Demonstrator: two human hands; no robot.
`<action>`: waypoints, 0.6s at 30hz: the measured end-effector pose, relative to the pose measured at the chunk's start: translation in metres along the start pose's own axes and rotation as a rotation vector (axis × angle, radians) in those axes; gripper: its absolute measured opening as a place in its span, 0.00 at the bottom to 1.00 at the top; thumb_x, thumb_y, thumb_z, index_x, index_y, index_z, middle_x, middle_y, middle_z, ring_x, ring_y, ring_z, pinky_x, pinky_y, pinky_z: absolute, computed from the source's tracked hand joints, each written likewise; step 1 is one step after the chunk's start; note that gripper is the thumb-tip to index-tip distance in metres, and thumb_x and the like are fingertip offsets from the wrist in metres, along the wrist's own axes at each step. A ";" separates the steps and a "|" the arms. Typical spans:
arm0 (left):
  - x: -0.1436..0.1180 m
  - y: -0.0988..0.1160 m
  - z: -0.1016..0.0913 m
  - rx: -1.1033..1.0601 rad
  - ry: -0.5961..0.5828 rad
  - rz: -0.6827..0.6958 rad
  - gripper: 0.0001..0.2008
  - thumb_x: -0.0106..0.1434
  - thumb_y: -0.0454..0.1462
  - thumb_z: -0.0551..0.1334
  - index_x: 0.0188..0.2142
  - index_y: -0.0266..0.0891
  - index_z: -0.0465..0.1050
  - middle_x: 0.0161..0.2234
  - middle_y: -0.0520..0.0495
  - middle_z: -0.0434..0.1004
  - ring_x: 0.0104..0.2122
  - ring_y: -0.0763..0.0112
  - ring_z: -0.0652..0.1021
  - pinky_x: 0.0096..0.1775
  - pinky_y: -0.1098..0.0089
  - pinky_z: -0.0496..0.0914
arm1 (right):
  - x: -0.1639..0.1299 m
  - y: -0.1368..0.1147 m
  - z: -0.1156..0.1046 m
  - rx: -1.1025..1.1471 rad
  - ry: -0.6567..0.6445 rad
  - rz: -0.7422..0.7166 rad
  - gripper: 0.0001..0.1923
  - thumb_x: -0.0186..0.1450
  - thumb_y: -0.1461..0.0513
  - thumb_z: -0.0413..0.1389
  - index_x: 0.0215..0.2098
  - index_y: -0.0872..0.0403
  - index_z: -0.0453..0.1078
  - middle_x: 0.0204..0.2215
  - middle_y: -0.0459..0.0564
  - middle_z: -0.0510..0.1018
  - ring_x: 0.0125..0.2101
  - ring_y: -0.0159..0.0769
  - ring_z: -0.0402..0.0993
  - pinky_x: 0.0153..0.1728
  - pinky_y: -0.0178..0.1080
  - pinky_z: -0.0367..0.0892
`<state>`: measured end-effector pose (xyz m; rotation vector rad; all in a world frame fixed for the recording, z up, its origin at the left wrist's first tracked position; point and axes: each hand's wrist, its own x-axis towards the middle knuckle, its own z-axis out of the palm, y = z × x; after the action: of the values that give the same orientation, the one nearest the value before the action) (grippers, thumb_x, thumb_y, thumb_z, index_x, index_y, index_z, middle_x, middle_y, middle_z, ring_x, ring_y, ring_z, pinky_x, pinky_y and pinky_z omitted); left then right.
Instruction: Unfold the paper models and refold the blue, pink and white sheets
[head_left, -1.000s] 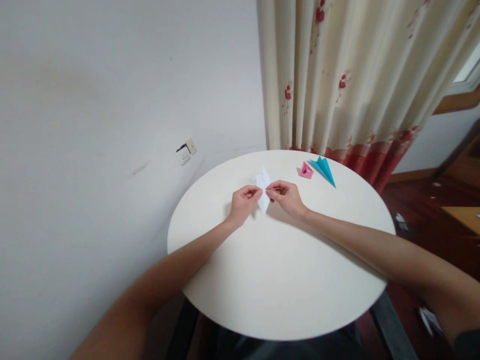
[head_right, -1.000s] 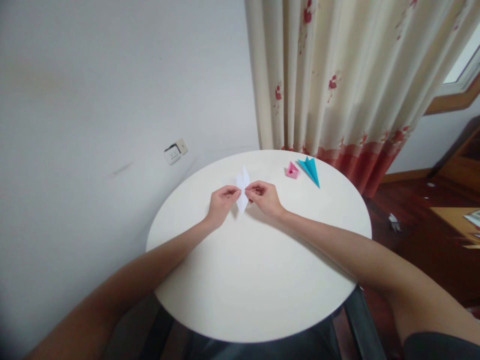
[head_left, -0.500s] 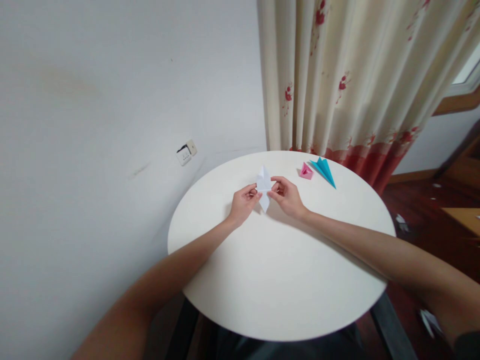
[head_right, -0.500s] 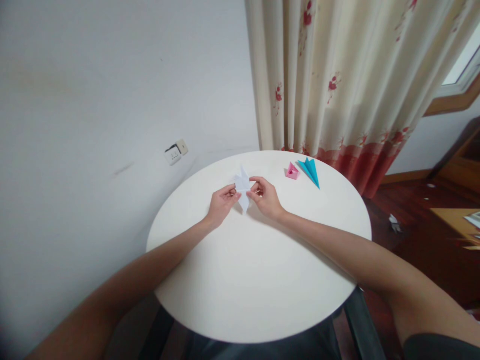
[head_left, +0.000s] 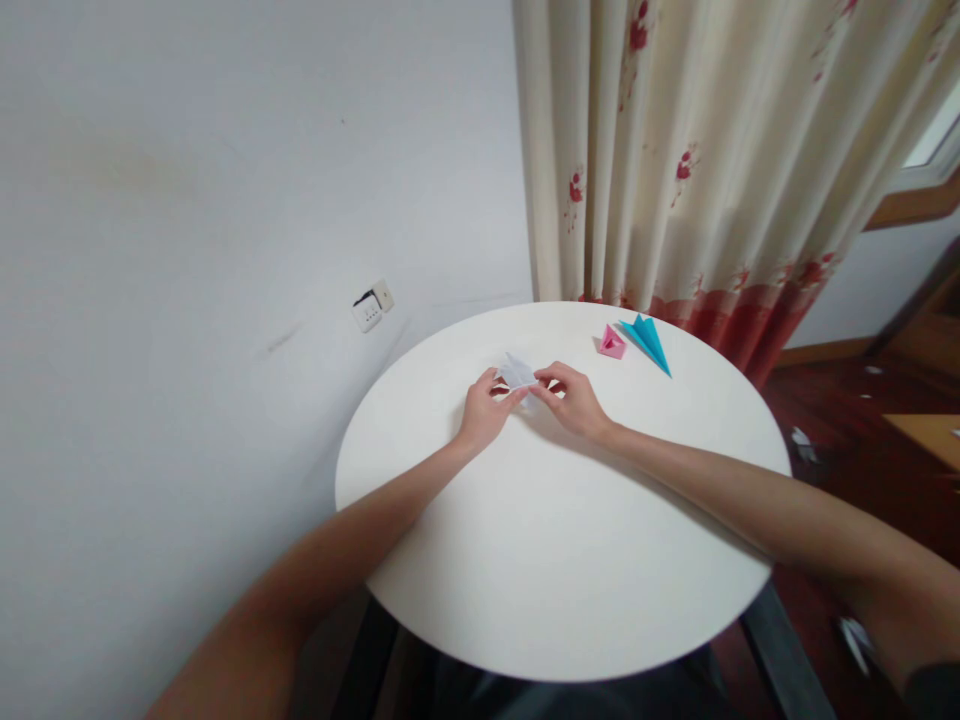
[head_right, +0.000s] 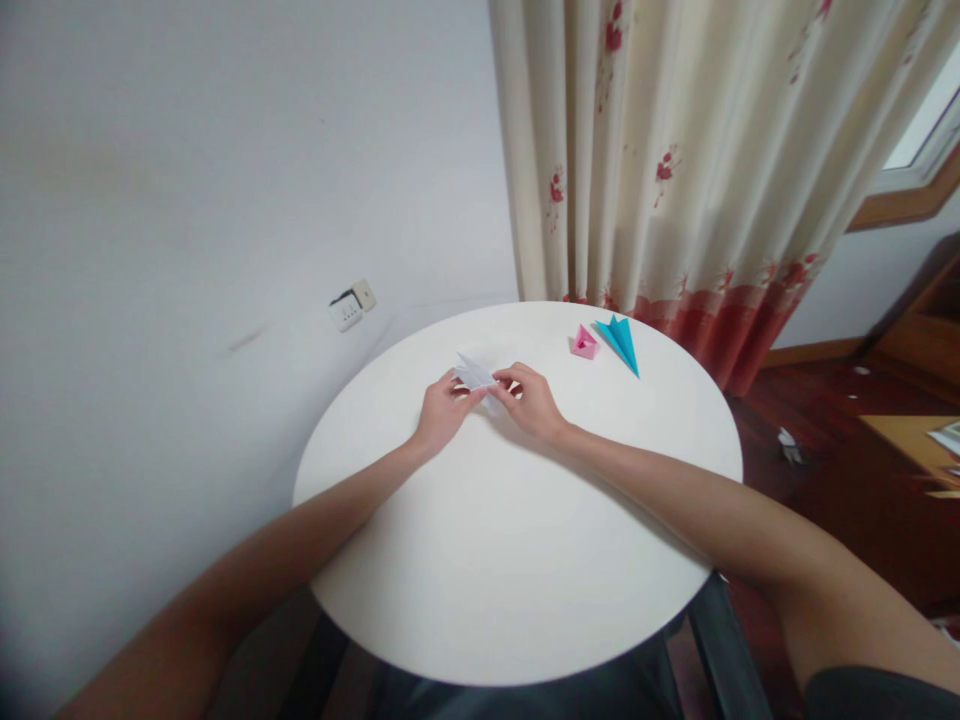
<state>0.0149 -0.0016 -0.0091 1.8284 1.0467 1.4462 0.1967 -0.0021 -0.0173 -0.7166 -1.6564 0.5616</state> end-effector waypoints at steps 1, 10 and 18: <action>0.000 0.000 0.001 -0.035 -0.012 -0.015 0.17 0.57 0.46 0.72 0.40 0.37 0.80 0.40 0.42 0.81 0.39 0.64 0.79 0.42 0.67 0.72 | 0.001 -0.001 -0.001 -0.010 -0.001 -0.008 0.19 0.66 0.46 0.60 0.36 0.53 0.76 0.31 0.50 0.76 0.33 0.38 0.73 0.31 0.38 0.69; -0.006 0.008 0.001 -0.135 -0.050 -0.153 0.20 0.57 0.52 0.71 0.26 0.36 0.75 0.26 0.50 0.75 0.28 0.71 0.73 0.31 0.71 0.65 | 0.003 0.007 0.001 0.187 -0.004 0.210 0.15 0.58 0.51 0.65 0.27 0.54 0.75 0.27 0.47 0.77 0.29 0.35 0.71 0.30 0.37 0.64; -0.004 0.006 -0.002 -0.185 -0.091 -0.187 0.21 0.54 0.52 0.72 0.23 0.36 0.75 0.24 0.50 0.72 0.27 0.71 0.71 0.32 0.69 0.64 | 0.005 0.006 0.001 0.241 -0.084 0.294 0.15 0.55 0.50 0.65 0.26 0.54 0.74 0.23 0.45 0.76 0.25 0.33 0.67 0.30 0.36 0.62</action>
<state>0.0140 -0.0087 -0.0056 1.6054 0.9765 1.2921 0.1961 0.0054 -0.0187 -0.7707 -1.5353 0.9946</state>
